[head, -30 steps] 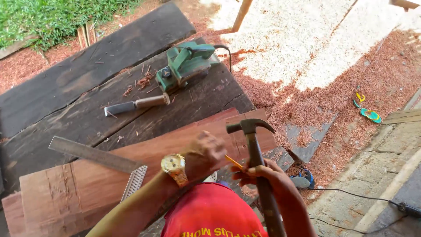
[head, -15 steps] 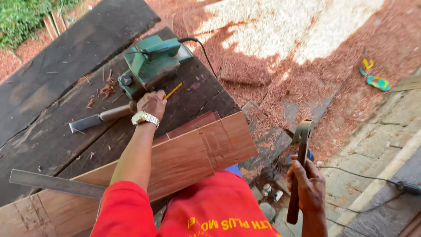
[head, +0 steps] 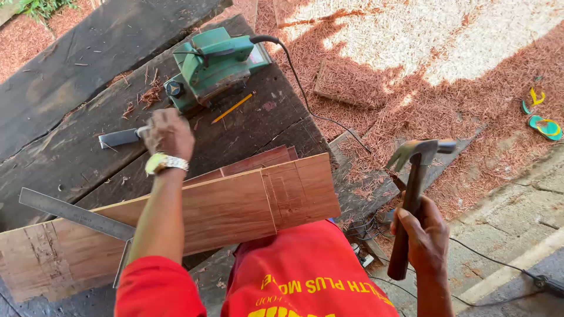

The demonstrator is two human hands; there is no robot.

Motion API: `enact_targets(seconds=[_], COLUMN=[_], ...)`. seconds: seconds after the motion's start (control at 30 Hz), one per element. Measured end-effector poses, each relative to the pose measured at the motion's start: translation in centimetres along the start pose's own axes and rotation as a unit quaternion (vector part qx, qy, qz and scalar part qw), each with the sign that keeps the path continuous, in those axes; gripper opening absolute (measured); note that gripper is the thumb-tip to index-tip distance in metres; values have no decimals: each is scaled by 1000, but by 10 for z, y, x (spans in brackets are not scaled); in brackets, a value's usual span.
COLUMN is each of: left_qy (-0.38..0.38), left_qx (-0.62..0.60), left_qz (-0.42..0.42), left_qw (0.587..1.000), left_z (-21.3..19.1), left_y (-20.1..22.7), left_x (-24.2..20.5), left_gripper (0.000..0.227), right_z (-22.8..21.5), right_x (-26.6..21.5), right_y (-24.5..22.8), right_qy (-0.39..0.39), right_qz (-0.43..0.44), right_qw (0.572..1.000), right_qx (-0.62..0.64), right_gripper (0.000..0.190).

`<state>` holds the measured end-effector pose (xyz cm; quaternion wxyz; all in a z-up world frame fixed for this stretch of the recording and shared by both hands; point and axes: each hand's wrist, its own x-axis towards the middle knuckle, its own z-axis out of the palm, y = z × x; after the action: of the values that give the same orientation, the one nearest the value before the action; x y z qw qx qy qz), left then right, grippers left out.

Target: The person measures wooden boards on a workbench using a folding ruler and an L-square, marks cut lines with a pencil, and repositions the boards. They then pick up the marked boards and carry them across the workshop.

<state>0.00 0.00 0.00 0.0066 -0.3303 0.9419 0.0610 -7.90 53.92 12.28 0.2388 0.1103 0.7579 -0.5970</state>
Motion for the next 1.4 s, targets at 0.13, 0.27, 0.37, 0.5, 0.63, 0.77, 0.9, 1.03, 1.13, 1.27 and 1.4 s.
enact_targets(seconds=[0.13,0.27,0.37,0.5,0.63,0.77,0.9,1.03,1.13,1.27,1.4], left_qy=[51,-73,-113,-29,117,100,10,-92,-111,-8,-71], left_qx=[59,72,142,67,-101,-282,-471,-633,-656,-630,-591], left_qz=[77,72,91,147,230,235,241,247,298,413,366], left_qw=[994,992,979,986,961,925,849,728,684,658,716], left_z=[19,26,32,-30,-128,-164,-159,-138,-136,-121,-139], left_y=[-56,-77,-100,-99,-65,4,82,127,159,174,178], left_x=[8,3,4,-8,-37,-97,-138,-169,-164,-164,-168], left_gripper=[65,48,23,52,33,30,34,38,44,70,58], right_z=[26,29,50,56,58,59,37,21,24,14,9], right_x=[-19,-32,-59,-93,-91,-74,-55,-58,-60,-62,-67], right_y=[-21,11,37,85,91,32,-3,-2,-9,3,-2], right_qy=[36,107,135,166,148,18,-4,29,16,-1,10], right_qz=[-114,-55,-77,30,-34,-59,-116,-222,-194,-184,-181], right_qw=[993,983,956,952,972,997,990,941,959,969,968], right_qx=[-20,-136,-249,-257,-182,-34,-84,-255,-204,-164,-175], right_gripper=[36,47,44,35,24,19,23,27,29,38,40])
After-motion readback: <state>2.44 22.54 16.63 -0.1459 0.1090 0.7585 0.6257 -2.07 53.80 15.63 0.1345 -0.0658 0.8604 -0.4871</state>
